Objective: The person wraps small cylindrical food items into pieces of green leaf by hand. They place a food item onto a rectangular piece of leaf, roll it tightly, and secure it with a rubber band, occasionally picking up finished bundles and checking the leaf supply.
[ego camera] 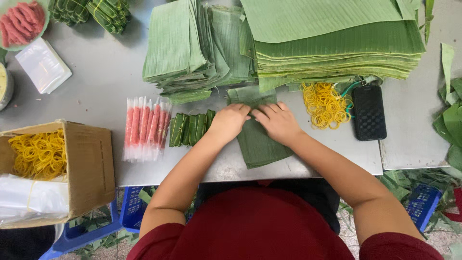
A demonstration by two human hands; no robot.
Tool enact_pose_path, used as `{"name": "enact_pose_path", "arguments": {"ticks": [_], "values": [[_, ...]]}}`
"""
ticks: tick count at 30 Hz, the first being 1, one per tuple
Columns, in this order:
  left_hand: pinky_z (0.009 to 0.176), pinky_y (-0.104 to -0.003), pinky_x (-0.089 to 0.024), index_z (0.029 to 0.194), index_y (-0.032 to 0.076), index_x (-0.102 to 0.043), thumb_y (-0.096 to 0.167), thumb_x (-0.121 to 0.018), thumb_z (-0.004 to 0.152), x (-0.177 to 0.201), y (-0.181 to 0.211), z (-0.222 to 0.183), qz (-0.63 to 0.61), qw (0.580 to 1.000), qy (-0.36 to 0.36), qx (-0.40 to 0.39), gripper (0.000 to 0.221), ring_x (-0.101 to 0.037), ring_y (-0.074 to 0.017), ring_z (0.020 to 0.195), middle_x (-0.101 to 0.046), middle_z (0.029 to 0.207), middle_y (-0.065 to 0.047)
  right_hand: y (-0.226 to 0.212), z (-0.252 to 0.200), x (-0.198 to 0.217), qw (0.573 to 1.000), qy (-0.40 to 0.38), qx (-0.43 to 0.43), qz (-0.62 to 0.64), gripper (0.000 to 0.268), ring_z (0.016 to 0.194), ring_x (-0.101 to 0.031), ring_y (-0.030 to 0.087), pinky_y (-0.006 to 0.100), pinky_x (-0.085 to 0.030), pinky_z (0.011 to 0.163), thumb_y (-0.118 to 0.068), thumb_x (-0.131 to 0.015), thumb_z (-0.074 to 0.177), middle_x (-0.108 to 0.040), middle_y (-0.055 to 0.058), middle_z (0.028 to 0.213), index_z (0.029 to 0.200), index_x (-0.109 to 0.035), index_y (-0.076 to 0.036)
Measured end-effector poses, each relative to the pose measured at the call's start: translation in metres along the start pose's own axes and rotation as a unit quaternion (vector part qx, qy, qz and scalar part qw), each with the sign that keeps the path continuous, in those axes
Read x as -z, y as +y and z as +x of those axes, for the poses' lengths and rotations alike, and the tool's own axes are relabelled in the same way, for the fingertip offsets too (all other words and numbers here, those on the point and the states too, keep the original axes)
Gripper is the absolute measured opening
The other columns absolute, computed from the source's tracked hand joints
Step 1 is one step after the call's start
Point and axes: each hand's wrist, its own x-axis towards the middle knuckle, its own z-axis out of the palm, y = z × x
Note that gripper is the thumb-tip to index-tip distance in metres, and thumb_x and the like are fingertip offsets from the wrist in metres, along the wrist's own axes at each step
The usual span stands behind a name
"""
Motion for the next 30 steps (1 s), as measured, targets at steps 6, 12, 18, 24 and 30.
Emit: {"name": "enact_pose_path", "arguments": {"ticks": [6, 12, 18, 24, 30], "values": [[0.097, -0.044, -0.051, 0.132, 0.000, -0.058, 0.026, -0.073, 0.088, -0.013, 0.001, 0.012, 0.098, 0.992, 0.076, 0.004, 0.053, -0.059, -0.0338, 0.118, -0.061, 0.127, -0.016, -0.004, 0.022, -0.005, 0.995, 0.041, -0.086, 0.027, 0.041, 0.124, -0.059, 0.025, 0.043, -0.041, 0.095, -0.028, -0.063, 0.094, -0.064, 0.008, 0.135, 0.131, -0.065, -0.011], [0.094, -0.039, -0.053, 0.125, 0.005, -0.061, 0.014, -0.082, 0.080, 0.021, 0.020, 0.010, -0.155, 0.973, 0.172, 0.017, 0.051, -0.067, -0.0308, 0.111, -0.068, 0.119, -0.014, 0.004, 0.021, 0.012, 0.970, 0.002, -0.154, 0.186, 0.039, 0.112, -0.061, 0.036, 0.047, -0.047, 0.097, -0.023, -0.071, 0.096, -0.066, 0.013, 0.124, 0.132, -0.065, -0.010], [0.084, -0.026, -0.055, 0.137, 0.004, -0.060, 0.011, -0.073, 0.095, 0.005, 0.060, -0.014, -0.653, 0.745, 0.115, 0.072, 0.045, -0.063, -0.0076, 0.102, -0.069, 0.116, -0.001, -0.036, -0.014, 0.038, 0.695, 0.064, -0.404, 0.591, 0.058, 0.100, -0.064, 0.033, 0.043, -0.052, 0.093, -0.026, -0.062, 0.102, -0.071, 0.013, 0.111, 0.157, -0.043, -0.023], [0.078, -0.024, -0.054, 0.132, 0.002, -0.068, 0.011, -0.073, 0.097, 0.021, 0.058, -0.031, -0.530, 0.838, 0.040, 0.123, 0.036, -0.065, -0.0082, 0.087, -0.074, 0.102, -0.003, -0.016, -0.002, 0.117, 0.988, 0.120, -0.021, 0.093, 0.062, 0.109, -0.069, 0.038, 0.046, -0.053, 0.090, -0.043, -0.079, 0.075, -0.054, 0.012, 0.142, 0.130, -0.061, -0.021], [0.082, -0.024, -0.056, 0.146, 0.005, -0.057, 0.004, -0.077, 0.092, 0.035, 0.075, -0.044, -0.552, 0.828, 0.026, 0.098, 0.058, -0.065, -0.0074, 0.093, -0.073, 0.109, -0.005, -0.032, 0.007, 0.143, 0.980, -0.044, -0.041, 0.191, 0.069, 0.072, -0.070, 0.034, 0.043, -0.057, 0.064, -0.043, -0.090, 0.062, -0.054, 0.015, 0.140, 0.120, -0.064, -0.015]]}}
